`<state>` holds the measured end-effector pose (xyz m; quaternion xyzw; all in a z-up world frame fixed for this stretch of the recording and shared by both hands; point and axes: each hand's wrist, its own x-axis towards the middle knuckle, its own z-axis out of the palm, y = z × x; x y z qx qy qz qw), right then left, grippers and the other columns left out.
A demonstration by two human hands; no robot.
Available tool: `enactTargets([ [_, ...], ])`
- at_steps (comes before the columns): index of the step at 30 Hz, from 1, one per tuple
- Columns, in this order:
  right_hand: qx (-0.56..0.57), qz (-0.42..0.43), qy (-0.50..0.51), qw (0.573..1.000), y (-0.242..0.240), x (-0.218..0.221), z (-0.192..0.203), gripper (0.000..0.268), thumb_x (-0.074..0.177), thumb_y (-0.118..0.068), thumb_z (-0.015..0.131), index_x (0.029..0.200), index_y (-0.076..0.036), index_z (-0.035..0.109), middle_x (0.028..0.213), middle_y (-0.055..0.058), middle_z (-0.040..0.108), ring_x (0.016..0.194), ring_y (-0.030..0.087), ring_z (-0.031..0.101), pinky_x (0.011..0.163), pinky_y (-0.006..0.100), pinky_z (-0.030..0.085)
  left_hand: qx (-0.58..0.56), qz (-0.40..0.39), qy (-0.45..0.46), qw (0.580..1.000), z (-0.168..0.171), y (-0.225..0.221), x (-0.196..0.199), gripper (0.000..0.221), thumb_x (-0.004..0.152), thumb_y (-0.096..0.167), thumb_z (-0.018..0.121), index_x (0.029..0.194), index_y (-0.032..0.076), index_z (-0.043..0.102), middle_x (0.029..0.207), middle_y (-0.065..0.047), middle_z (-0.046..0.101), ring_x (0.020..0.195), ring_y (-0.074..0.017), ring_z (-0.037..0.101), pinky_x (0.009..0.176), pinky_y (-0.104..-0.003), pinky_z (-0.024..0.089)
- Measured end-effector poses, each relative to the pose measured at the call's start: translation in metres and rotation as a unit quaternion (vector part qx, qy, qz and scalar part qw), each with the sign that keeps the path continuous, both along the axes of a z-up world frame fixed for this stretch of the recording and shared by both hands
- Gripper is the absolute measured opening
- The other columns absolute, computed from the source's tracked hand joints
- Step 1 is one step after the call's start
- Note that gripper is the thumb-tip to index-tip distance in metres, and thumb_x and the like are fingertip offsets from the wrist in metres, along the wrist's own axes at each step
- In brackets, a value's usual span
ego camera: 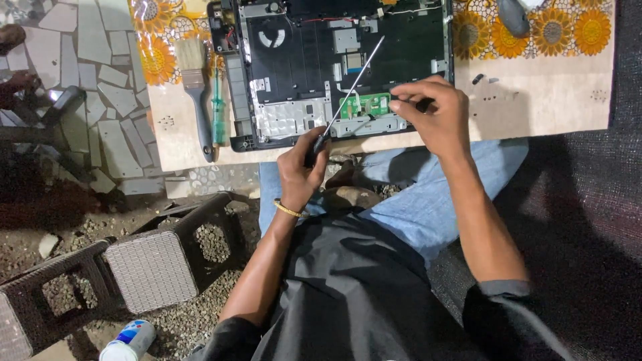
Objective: The person is disassembling a laptop, specifically removing an internal metal bracket using a screwdriver.
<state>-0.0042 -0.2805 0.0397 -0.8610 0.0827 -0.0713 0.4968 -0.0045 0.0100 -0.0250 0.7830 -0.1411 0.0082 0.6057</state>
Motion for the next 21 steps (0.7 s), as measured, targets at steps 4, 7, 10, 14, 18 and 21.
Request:
enactTargets([
  [4,-0.027,0.057,0.019,0.998,0.009,0.022,-0.009,0.023,0.094,-0.004,0.090,0.117,-0.007,0.087,0.099,0.013,0.075,0.094,0.030,0.075,0.085,0.039,0.055,0.001,-0.009,0.012,1.000,0.001,0.000,0.001,0.038,0.099,0.021,0.073,0.136,0.018,0.079,0.083,-0.015,0.081,0.075,-0.0394,0.080,0.071,-0.045,0.063],
  [7,-0.048,0.074,0.027,0.996,0.010,0.032,-0.018,0.023,0.091,-0.005,0.090,0.113,-0.010,0.087,0.097,0.011,0.075,0.092,0.030,0.074,0.085,0.040,0.056,-0.001,-0.010,0.021,1.000,0.002,0.000,0.005,0.037,0.100,0.023,0.072,0.136,0.018,0.079,0.083,-0.014,0.082,0.073,-0.0382,0.080,0.070,-0.044,0.063],
  [10,-0.054,0.076,0.053,0.994,0.005,0.023,-0.016,0.021,0.093,-0.012,0.093,0.112,-0.009,0.085,0.099,0.011,0.075,0.095,0.028,0.074,0.083,0.038,0.055,0.009,-0.010,0.055,0.998,0.026,-0.004,0.006,0.039,0.101,0.022,0.074,0.140,0.018,0.077,0.085,-0.016,0.083,0.075,-0.0412,0.080,0.071,-0.045,0.063],
  [14,-0.108,0.109,0.134,0.979,0.005,0.000,0.023,0.032,0.090,-0.005,0.090,0.121,-0.006,0.084,0.110,0.018,0.071,0.106,0.040,0.070,0.094,0.053,0.055,0.086,-0.020,0.089,0.992,0.051,-0.011,0.017,0.040,0.099,0.028,0.082,0.139,0.023,0.078,0.082,-0.017,0.083,0.078,-0.0459,0.080,0.070,-0.050,0.062],
  [18,-0.100,0.113,0.142,0.978,-0.006,-0.002,0.015,0.037,0.091,-0.009,0.092,0.126,-0.008,0.081,0.114,0.016,0.064,0.112,0.039,0.065,0.101,0.057,0.053,0.144,-0.041,0.107,0.983,0.055,-0.021,0.024,0.044,0.097,0.025,0.084,0.140,0.024,0.076,0.079,-0.020,0.082,0.075,-0.0505,0.079,0.071,-0.057,0.060],
  [21,-0.109,0.122,0.124,0.979,-0.014,-0.003,0.002,0.038,0.085,-0.018,0.099,0.118,-0.011,0.083,0.111,0.015,0.067,0.107,0.036,0.066,0.101,0.053,0.054,0.198,-0.064,0.114,0.971,0.050,-0.023,0.029,0.044,0.097,0.028,0.083,0.140,0.030,0.073,0.074,-0.015,0.081,0.072,-0.0464,0.080,0.074,-0.055,0.062],
])
